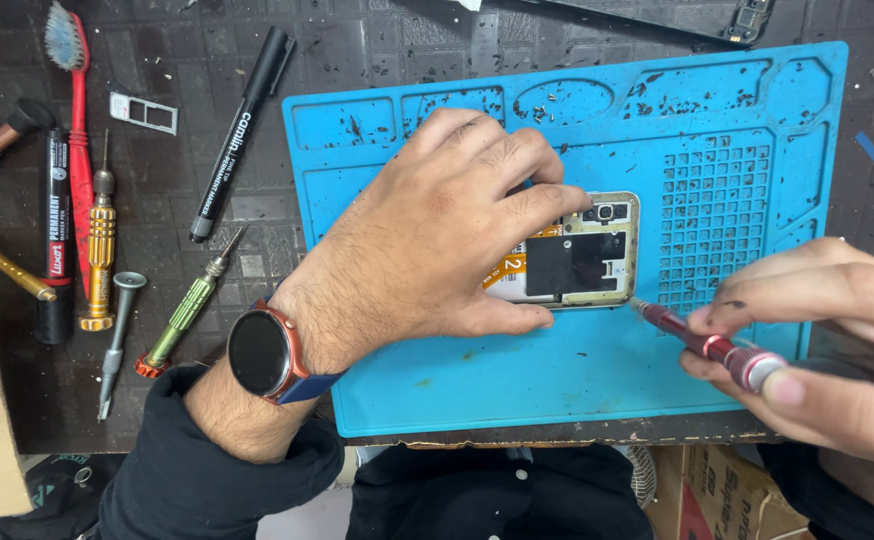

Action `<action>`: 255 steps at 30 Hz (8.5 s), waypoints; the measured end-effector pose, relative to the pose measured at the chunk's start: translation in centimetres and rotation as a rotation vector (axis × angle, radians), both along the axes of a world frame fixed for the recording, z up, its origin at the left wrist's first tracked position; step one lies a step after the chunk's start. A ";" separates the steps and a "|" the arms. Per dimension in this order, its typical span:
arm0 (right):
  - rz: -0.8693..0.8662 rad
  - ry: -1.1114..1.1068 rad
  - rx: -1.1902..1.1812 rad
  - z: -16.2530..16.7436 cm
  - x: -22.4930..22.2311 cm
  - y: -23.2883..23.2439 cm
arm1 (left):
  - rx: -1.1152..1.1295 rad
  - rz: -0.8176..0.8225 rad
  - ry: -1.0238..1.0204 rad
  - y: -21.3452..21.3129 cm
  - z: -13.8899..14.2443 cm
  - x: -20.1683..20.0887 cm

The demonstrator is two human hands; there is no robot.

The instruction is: The person uses a precision screwdriver to unscrew screws from the midframe of a disassembled smartphone on a blue repair mat, then briefly powers the phone on to check the screen, and finally pries at the edge of the phone frame with a thin blade tool.

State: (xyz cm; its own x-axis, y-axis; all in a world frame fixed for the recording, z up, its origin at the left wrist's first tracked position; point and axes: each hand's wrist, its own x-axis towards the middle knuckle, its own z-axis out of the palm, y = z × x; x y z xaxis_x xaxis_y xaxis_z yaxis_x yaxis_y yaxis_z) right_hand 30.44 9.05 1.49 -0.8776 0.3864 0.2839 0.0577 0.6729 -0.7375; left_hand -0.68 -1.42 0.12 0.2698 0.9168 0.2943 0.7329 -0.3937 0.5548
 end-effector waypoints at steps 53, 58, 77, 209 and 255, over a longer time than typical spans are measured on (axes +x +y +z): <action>-0.451 -0.018 -0.276 -4.2 -3.2 3.1 | -0.126 0.147 0.213 -1.0 2.8 -0.1; -0.408 0.133 -0.499 -7.9 0.7 6.1 | -0.236 0.183 0.206 -1.7 3.8 -1.6; -0.273 0.075 -0.803 0.7 -11.1 0.8 | -0.355 0.242 0.013 -2.1 2.8 -2.3; -0.219 0.100 -0.657 -1.8 -14.2 0.1 | -0.226 0.219 -0.091 -1.4 1.7 -3.0; -0.139 0.145 -0.194 -4.3 -11.8 -0.8 | -0.189 0.214 -0.082 -1.4 1.7 -2.9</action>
